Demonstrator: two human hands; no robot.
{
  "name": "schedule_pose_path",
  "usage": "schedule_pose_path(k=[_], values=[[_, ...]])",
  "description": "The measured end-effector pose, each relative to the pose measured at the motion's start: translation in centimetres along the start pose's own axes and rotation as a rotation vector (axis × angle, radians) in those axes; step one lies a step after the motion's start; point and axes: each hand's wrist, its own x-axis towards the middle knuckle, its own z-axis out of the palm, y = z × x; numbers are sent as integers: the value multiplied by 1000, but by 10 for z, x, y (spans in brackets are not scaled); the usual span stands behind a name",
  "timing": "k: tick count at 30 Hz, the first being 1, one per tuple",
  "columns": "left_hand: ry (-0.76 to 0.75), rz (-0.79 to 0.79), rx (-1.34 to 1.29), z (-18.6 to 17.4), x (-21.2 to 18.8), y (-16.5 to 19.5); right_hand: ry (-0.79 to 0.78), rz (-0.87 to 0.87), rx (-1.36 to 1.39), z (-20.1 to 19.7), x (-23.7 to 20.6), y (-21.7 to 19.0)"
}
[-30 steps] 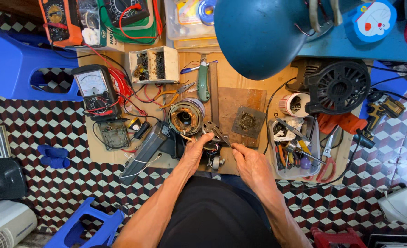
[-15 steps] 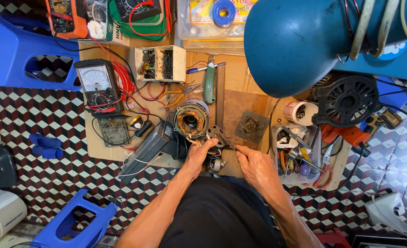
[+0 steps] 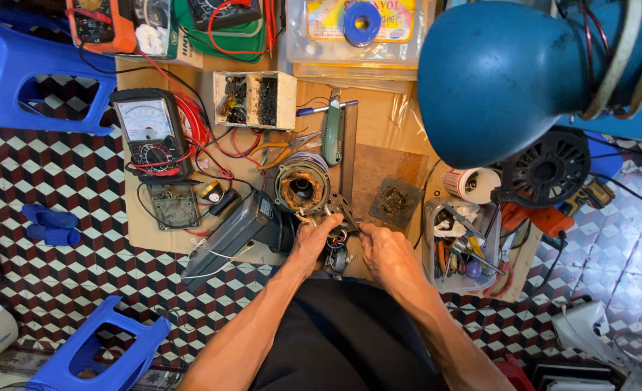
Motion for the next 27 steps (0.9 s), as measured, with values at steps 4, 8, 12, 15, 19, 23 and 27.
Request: schedule_pose_path(k=[4, 8, 12, 15, 19, 23, 27], values=[[25, -41, 18, -1, 8, 3, -2, 100, 8, 1, 5, -8], [44, -79, 79, -1, 9, 6, 20, -2, -178, 2, -1, -9], [39, -114, 98, -1, 8, 6, 18, -66, -196, -5, 5, -8], [75, -151, 190, -1, 8, 6, -32, -82, -200, -13, 12, -10], [61, -70, 96, 2, 7, 8, -23, -144, -249, -12, 7, -14], [35, -9, 90, 4, 2, 13, 3, -34, -234, 9, -3, -22], [46, -26, 144, 7, -2, 16, 64, 9, -35, 15, -8, -16]])
